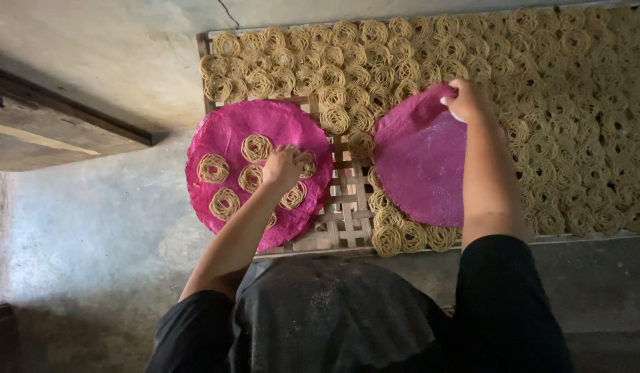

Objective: The person lifts round pink plastic sheets holding noodle nests from a woven bamboo rack, peels the noodle nests off the plastic by hand, and places each nest onto the bamboo rack to dry. They stack the emptied plastic sheets aside and repeat the transfer one nest at a time.

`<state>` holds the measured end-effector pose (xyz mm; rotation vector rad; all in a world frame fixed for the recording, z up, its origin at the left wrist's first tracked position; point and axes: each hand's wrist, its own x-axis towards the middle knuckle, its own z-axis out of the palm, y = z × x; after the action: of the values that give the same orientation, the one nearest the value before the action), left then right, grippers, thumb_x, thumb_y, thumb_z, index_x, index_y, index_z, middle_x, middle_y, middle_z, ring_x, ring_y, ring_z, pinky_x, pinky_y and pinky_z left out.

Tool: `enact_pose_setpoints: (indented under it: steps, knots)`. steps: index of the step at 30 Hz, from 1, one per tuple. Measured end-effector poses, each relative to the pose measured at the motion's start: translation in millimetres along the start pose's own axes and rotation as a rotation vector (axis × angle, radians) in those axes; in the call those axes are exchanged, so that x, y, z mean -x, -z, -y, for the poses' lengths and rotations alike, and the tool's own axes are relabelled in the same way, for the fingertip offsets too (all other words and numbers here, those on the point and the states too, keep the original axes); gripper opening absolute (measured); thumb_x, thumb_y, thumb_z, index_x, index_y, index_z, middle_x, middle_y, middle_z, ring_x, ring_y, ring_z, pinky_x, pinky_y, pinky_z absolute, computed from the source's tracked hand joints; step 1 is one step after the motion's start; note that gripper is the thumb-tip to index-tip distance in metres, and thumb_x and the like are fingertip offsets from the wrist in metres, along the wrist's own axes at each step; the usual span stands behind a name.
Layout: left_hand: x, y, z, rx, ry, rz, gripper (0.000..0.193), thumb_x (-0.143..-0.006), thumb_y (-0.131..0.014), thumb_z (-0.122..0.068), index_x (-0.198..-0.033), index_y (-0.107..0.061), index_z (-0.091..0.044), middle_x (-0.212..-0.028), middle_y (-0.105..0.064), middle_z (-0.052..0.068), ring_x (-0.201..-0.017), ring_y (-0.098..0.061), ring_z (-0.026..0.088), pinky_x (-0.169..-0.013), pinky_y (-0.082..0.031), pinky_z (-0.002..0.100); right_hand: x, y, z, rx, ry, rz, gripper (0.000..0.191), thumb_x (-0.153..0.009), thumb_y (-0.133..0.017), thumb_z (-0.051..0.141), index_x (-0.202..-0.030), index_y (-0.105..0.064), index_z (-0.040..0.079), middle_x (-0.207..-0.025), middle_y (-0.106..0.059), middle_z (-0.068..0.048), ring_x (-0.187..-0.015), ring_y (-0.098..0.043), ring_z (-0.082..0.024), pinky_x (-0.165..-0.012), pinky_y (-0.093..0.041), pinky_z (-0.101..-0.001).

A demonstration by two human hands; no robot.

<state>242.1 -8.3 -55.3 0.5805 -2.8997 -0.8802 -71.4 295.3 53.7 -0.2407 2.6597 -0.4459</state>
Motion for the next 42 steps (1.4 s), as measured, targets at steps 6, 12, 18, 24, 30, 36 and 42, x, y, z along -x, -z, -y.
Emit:
enact_pose_setpoints:
  steps: [6, 12, 18, 24, 30, 36, 42]
  knots:
    - [8, 2, 3, 0.006, 0.107, 0.138, 0.021, -0.095, -0.065, -0.029, -0.108, -0.067, -0.013, -0.102, -0.071, 0.013, -0.089, -0.07, 0.036, -0.077, -0.055, 0.051, -19, 27, -53, -0.13, 0.095, -0.462, 0.024, -0.107, -0.051, 0.01, -0.131, -0.057, 0.007, -0.121, -0.061, -0.013, -0.105, -0.064, -0.021, -0.091, -0.056, -0.034]
    - [26, 17, -30, 0.334, 0.067, 0.13, 0.022, -0.09, -0.066, -0.026, -0.107, -0.07, -0.011, -0.097, -0.076, 0.01, -0.085, -0.075, 0.023, -0.08, -0.061, 0.04, 55, -52, -29, -0.559, 0.387, -0.309, 0.031, -0.111, -0.04, 0.021, -0.126, -0.06, 0.003, -0.11, -0.067, -0.012, -0.097, -0.068, -0.019, -0.082, -0.061, -0.0337]
    - [62, -1, -73, 0.214, -0.206, 0.244, 0.046, -0.087, -0.083, -0.033, -0.115, -0.066, 0.0, -0.111, -0.069, 0.021, -0.094, -0.069, 0.033, -0.084, -0.056, 0.044, 169, -211, 21, -1.41, 0.379, 0.573, 0.039, -0.109, -0.047, 0.03, -0.129, -0.066, 0.001, -0.112, -0.073, -0.013, -0.101, -0.072, -0.021, -0.089, -0.06, -0.0363]
    - [79, 7, -1, -0.065, -0.15, 0.008, 0.053, -0.086, -0.069, -0.026, -0.133, -0.058, -0.005, -0.136, -0.056, 0.017, -0.124, -0.055, 0.033, -0.096, -0.052, 0.043, 151, -224, 17, -1.157, 0.329, 0.223, 0.029, -0.101, -0.063, 0.024, -0.122, -0.071, 0.005, -0.102, -0.073, -0.004, -0.09, -0.068, -0.014, -0.082, -0.056, -0.0288]
    - [82, -17, 47, -0.138, -0.189, 0.073, 0.053, -0.092, -0.067, -0.023, -0.138, -0.054, -0.002, -0.135, -0.055, 0.019, -0.128, -0.053, 0.038, -0.108, -0.046, 0.045, 141, -235, 29, -0.482, 0.474, -0.311, 0.025, -0.085, -0.075, 0.009, -0.109, -0.067, 0.005, -0.092, -0.072, -0.01, -0.082, -0.071, -0.024, -0.073, -0.056, -0.0372]
    - [68, -19, 49, -0.133, -0.049, 0.211, 0.048, -0.087, -0.072, -0.024, -0.127, -0.057, 0.0, -0.132, -0.056, 0.021, -0.126, -0.053, 0.038, -0.103, -0.049, 0.046, 138, -226, 33, -0.194, 0.507, -0.553, 0.027, -0.083, -0.07, -0.001, -0.108, -0.061, 0.005, -0.089, -0.063, -0.015, -0.084, -0.064, -0.037, -0.074, -0.052, -0.0493]
    - [59, 0, 34, 0.023, 0.003, 0.271, 0.039, -0.088, -0.07, -0.022, -0.12, -0.055, -0.004, -0.107, -0.068, 0.019, -0.1, -0.068, 0.039, -0.086, -0.056, 0.049, 164, -218, 43, -0.039, 0.61, -0.773, 0.044, -0.076, -0.07, -0.001, -0.118, -0.057, 0.004, -0.099, -0.063, -0.019, -0.09, -0.061, -0.041, -0.075, -0.051, -0.0508]
